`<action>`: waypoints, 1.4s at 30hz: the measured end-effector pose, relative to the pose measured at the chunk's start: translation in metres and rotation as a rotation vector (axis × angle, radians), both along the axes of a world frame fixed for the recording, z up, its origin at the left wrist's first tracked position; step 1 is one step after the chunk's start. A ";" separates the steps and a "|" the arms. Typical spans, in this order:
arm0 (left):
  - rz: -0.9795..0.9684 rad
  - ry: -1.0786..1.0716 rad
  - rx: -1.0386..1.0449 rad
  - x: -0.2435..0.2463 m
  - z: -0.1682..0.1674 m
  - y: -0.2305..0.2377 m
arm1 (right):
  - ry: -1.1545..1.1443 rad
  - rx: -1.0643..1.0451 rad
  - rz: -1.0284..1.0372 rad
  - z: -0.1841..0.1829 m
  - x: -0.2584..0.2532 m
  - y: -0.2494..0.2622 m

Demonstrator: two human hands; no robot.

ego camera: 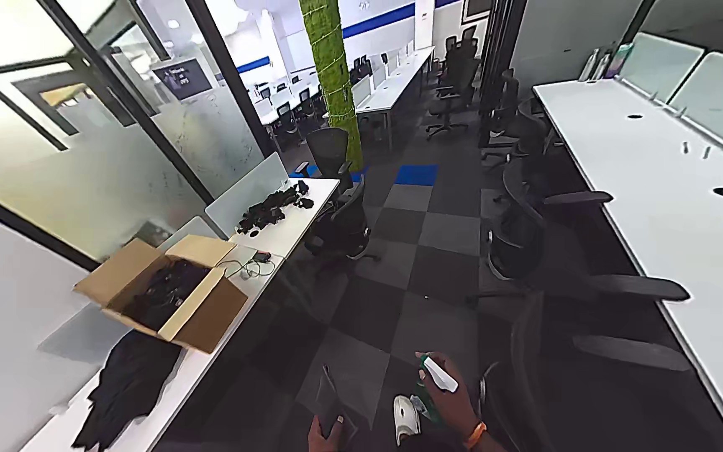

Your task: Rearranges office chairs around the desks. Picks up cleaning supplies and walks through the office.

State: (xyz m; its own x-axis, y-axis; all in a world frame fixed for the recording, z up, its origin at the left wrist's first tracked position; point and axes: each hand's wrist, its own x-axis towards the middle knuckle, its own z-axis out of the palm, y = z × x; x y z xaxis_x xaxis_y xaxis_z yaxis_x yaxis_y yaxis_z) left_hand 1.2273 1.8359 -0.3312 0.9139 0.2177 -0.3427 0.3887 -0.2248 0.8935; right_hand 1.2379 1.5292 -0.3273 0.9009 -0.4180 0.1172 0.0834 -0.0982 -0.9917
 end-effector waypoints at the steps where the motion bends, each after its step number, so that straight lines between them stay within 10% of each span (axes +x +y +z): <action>1: -0.018 -0.016 0.007 0.026 0.005 -0.007 | -0.033 0.004 0.002 0.002 0.024 -0.004; 21: -0.149 0.085 -0.271 0.493 -0.036 -0.153 | -0.093 -0.201 -0.185 0.004 0.392 -0.131; 34: -0.514 0.042 -0.364 0.775 0.029 -0.335 | -0.062 -0.292 -0.452 0.031 0.585 -0.275; 42: -0.754 0.012 -0.245 0.881 0.046 -0.514 | -0.106 -0.174 -0.212 0.009 0.722 -0.401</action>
